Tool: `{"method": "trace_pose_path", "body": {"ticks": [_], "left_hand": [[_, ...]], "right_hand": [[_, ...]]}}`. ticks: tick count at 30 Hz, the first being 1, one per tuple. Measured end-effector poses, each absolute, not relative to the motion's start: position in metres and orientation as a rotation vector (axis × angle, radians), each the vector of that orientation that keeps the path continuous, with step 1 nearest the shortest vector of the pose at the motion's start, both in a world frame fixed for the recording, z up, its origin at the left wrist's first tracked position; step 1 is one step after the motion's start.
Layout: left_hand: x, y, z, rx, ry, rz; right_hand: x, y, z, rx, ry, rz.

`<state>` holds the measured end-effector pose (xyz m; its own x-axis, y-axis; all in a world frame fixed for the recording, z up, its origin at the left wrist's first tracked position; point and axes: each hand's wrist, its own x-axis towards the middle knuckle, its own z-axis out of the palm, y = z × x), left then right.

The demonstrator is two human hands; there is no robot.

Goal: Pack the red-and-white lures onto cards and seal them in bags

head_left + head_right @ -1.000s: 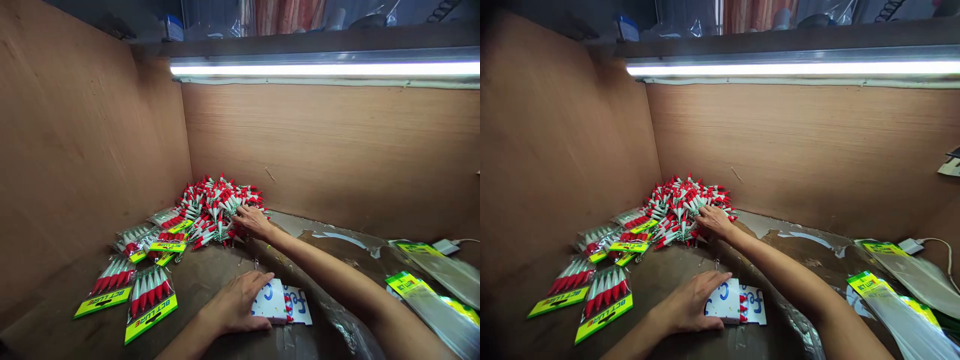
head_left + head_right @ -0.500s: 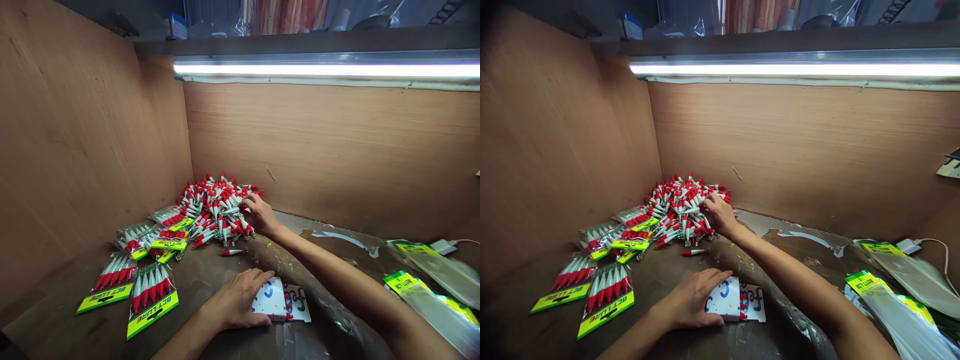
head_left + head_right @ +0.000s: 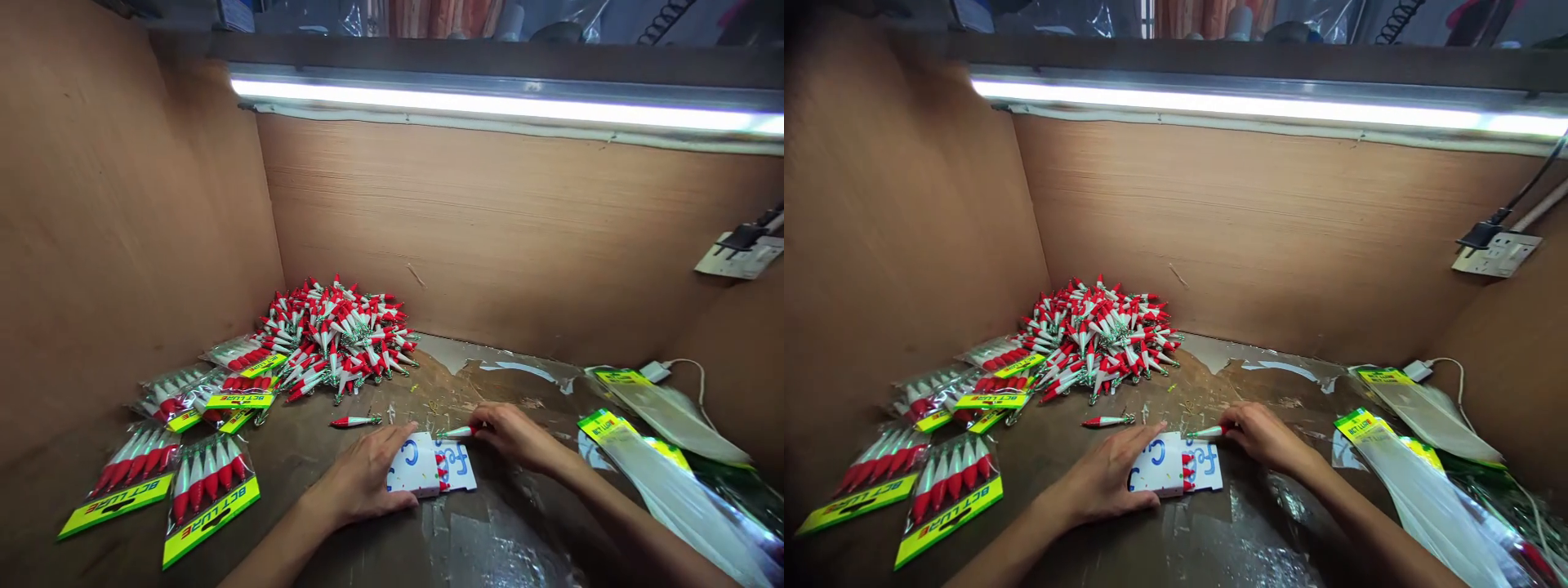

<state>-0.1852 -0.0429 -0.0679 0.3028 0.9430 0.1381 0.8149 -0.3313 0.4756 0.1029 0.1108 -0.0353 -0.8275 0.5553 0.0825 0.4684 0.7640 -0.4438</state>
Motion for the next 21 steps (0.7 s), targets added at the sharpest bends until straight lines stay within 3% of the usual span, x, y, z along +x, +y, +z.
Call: {"method": "trace_pose_path", "body": {"ticks": [8,15,18,21], "left_hand": [[-0.182,-0.042,-0.071,2.286,1.565,0.644],[-0.18,-0.045,-0.063,2.279,1.554,0.583],[-0.176,-0.047,-0.059,2.289,1.534,0.562],[-0.174,-0.049,-0.057,2.288,1.526,0.533]], "right_hand": [[0.051,0.073,-0.062,-0.631,-2.722,0.414],[0.055,0.102,-0.027,-0.411,-2.855,0.714],[0.02,0.115,-0.005,-0.632,-2.727,0.558],[-0.049,0.103,-0.007,-0.429,-2.769,0.397]]}}
